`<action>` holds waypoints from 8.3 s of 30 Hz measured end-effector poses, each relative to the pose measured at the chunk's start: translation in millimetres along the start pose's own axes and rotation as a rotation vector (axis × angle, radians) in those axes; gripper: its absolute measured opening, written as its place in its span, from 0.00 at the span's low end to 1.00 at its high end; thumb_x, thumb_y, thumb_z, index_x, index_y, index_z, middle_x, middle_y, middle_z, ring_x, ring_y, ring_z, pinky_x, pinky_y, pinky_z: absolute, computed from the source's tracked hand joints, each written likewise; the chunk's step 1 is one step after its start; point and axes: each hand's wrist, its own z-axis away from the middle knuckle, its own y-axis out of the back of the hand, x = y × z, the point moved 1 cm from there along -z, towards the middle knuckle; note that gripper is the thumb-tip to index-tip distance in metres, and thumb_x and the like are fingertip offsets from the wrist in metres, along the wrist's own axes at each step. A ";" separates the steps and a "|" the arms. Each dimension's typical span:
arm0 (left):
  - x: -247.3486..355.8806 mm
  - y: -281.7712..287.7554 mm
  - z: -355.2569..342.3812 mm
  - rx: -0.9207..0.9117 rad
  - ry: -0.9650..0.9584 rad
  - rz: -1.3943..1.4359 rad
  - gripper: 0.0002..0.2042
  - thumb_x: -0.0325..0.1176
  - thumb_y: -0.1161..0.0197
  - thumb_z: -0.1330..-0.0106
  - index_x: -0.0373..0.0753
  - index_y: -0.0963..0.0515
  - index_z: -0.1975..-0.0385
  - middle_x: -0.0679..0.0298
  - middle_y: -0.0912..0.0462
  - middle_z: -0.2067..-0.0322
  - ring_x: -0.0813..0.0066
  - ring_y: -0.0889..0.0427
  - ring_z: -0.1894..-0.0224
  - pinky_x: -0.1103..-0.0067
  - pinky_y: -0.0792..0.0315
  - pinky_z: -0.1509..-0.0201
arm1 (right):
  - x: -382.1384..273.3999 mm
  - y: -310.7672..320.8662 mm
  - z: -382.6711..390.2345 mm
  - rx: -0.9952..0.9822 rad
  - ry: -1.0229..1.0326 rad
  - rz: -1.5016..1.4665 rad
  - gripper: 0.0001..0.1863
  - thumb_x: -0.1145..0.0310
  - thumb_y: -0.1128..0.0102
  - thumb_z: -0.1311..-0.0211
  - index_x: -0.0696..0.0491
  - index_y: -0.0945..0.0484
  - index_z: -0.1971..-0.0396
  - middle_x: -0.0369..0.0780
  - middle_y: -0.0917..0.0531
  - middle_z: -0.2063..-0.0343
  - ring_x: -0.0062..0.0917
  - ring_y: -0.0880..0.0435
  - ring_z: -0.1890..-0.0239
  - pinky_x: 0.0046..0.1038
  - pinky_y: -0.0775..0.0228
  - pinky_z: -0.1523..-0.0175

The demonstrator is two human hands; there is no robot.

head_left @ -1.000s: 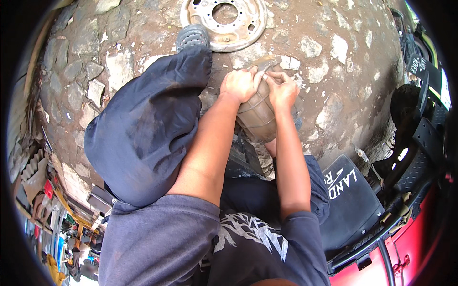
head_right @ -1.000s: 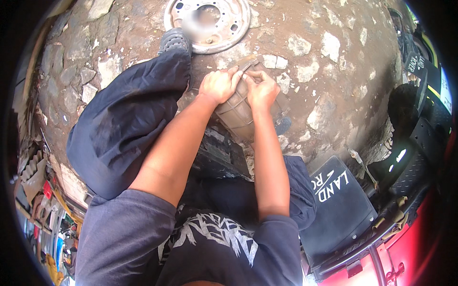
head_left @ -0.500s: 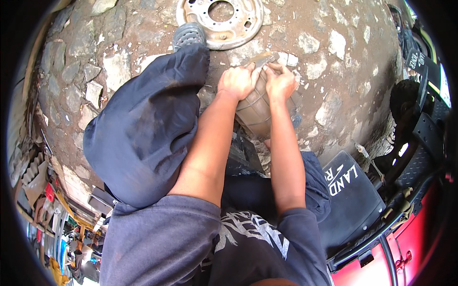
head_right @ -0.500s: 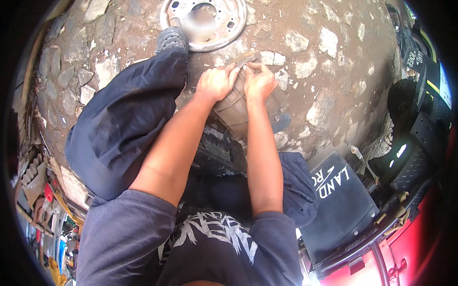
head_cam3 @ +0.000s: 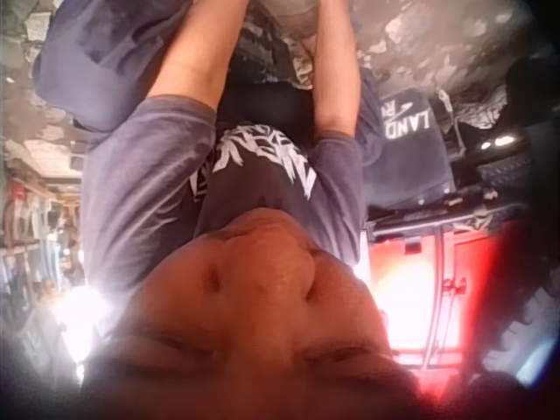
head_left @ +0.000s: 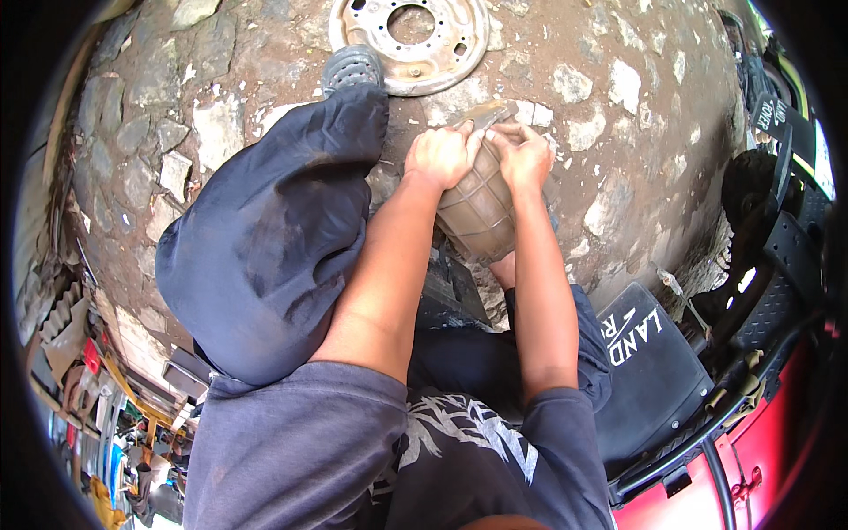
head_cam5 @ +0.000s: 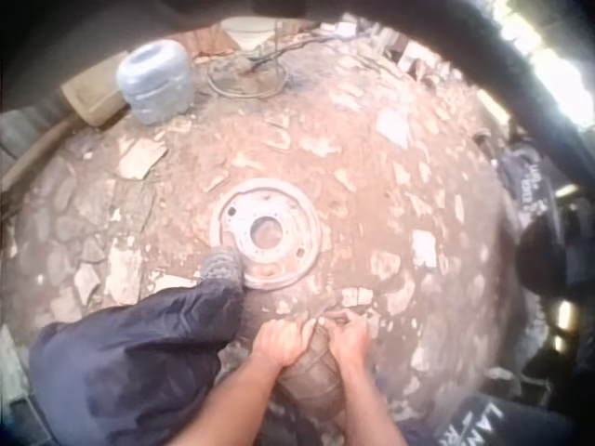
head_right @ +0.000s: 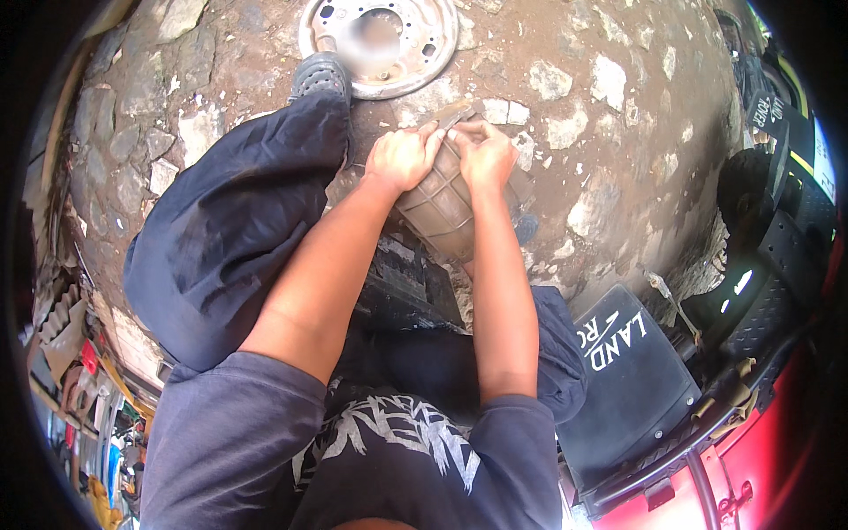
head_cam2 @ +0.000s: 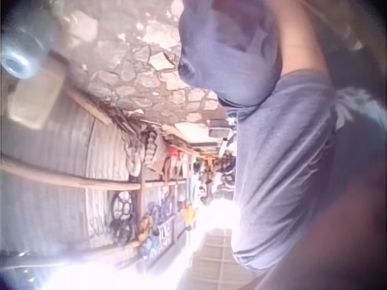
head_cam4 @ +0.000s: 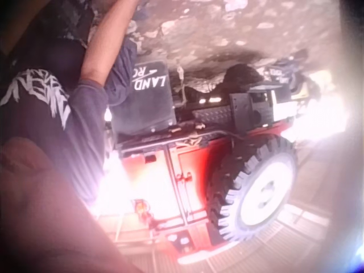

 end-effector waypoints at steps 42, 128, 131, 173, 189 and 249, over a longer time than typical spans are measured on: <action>-0.6 -0.8 -0.4 -0.001 0.005 0.002 0.26 0.55 0.56 0.17 0.45 0.17 0.39 0.48 0.10 0.50 0.46 0.11 0.47 0.56 0.19 0.38 | 11.1 3.1 12.9 0.036 0.143 -0.052 0.07 0.70 0.18 0.44 0.50 0.07 0.65 0.46 0.09 0.73 0.33 0.11 0.72 0.37 0.21 0.59; 6.4 4.8 1.5 -0.019 0.022 -0.002 0.26 0.55 0.55 0.17 0.44 0.16 0.44 0.47 0.09 0.52 0.45 0.10 0.49 0.55 0.20 0.38 | 41.4 4.0 1.0 0.284 0.505 0.083 0.10 0.79 0.22 0.46 0.52 0.13 0.65 0.44 0.12 0.65 0.42 0.12 0.61 0.40 0.18 0.54; 5.7 4.6 -0.2 -0.019 0.006 0.000 0.26 0.56 0.56 0.17 0.45 0.17 0.41 0.46 0.10 0.52 0.44 0.11 0.48 0.54 0.20 0.38 | 34.6 -3.1 -2.2 0.328 0.602 0.092 0.08 0.76 0.21 0.44 0.53 0.11 0.65 0.44 0.11 0.66 0.38 0.11 0.63 0.37 0.18 0.57; 26.1 3.3 -1.0 0.169 -0.006 -0.499 0.28 0.54 0.51 0.18 0.40 0.20 0.32 0.46 0.12 0.43 0.47 0.16 0.37 0.57 0.28 0.28 | -36.0 117.9 178.3 -0.102 -0.051 -1.823 0.09 0.81 0.35 0.27 0.58 0.17 0.51 0.44 0.11 0.50 0.32 0.09 0.49 0.23 0.13 0.46; 156.2 153.3 241.4 -0.561 -0.689 1.024 0.25 0.43 0.26 0.28 0.32 0.19 0.39 0.56 0.12 0.45 0.70 0.15 0.44 0.71 0.25 0.35 | -57.2 172.9 281.8 -0.463 0.121 -2.081 0.08 0.69 0.29 0.26 0.46 0.17 0.51 0.31 0.11 0.54 0.21 0.11 0.51 0.29 0.17 0.54; 50.4 -3.4 -66.1 -0.052 -0.766 -0.491 0.08 0.35 0.28 0.34 0.44 0.10 0.58 0.54 0.10 0.59 0.49 0.12 0.52 0.59 0.19 0.45 | 86.7 5.9 102.4 0.285 -0.139 0.162 0.31 0.40 0.45 0.23 0.40 0.27 0.28 0.43 0.31 0.24 0.37 0.40 0.19 0.51 0.53 0.17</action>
